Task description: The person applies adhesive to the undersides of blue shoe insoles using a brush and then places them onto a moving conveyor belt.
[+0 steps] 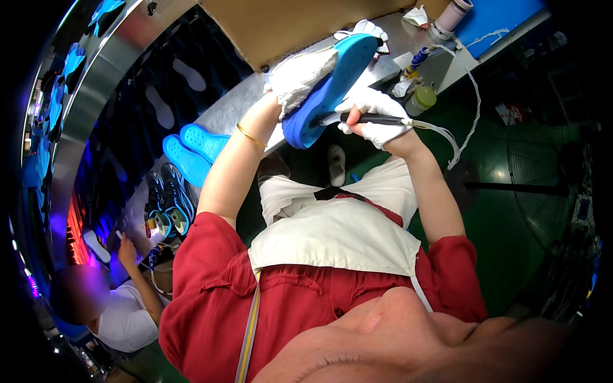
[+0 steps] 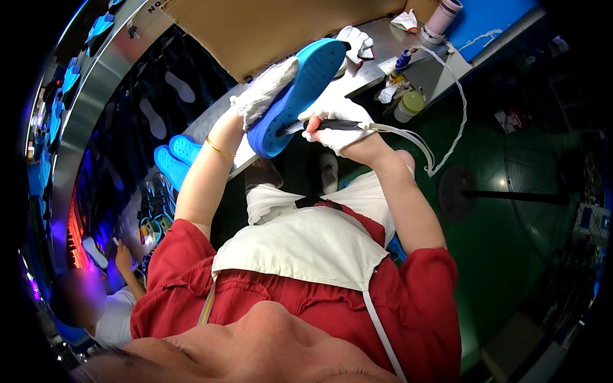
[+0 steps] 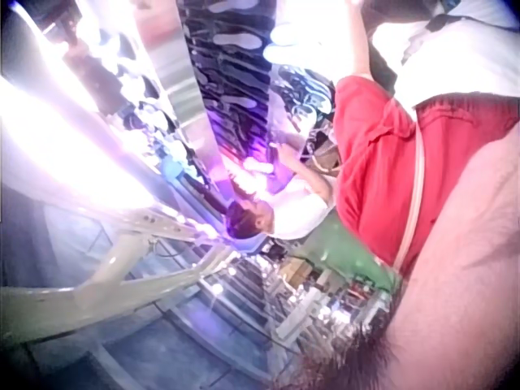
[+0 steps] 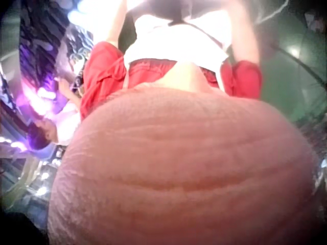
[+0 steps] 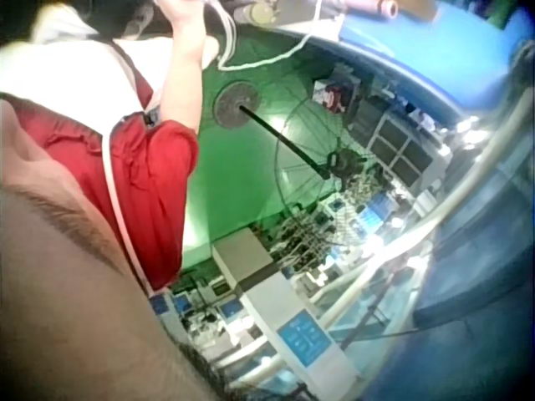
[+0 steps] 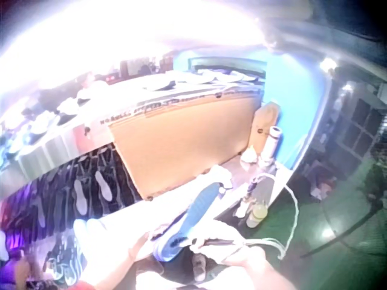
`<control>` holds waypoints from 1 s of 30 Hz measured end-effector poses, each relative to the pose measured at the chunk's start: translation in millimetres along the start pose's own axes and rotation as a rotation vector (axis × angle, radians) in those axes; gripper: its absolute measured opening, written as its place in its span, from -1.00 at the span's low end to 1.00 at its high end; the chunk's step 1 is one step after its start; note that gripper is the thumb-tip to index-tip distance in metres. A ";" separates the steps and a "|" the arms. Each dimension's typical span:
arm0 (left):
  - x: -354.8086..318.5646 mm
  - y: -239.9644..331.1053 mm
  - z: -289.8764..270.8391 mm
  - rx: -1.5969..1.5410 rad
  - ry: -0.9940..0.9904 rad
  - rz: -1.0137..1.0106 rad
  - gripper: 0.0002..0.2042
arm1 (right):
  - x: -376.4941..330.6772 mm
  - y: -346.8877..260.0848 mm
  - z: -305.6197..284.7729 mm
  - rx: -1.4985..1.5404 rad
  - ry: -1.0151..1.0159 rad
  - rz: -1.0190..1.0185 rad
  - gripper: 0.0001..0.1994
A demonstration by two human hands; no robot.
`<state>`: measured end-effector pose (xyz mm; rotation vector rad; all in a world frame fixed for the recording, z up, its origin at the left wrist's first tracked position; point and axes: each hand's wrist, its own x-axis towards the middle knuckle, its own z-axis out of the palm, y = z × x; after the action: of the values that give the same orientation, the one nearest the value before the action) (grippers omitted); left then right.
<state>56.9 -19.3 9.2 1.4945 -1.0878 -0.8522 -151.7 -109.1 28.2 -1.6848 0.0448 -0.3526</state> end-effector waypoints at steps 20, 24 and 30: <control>-46.5 -27.5 -55.8 -1.424 -0.130 -0.078 -0.15 | -1.3 -8.4 -18.4 0.162 0.159 -0.031 -0.83; -67.8 -35.4 6.8 -1.504 0.027 -0.246 -0.32 | -3.3 -4.2 -5.3 0.157 0.277 0.054 -0.83; -81.7 -38.3 65.2 -1.340 0.020 -0.093 -0.27 | 5.0 15.5 2.7 -0.180 0.430 -0.064 -0.80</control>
<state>-23.0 37.4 -43.7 0.4000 -0.2222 -1.2453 -143.6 -110.0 13.9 -1.7628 0.3492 -0.7735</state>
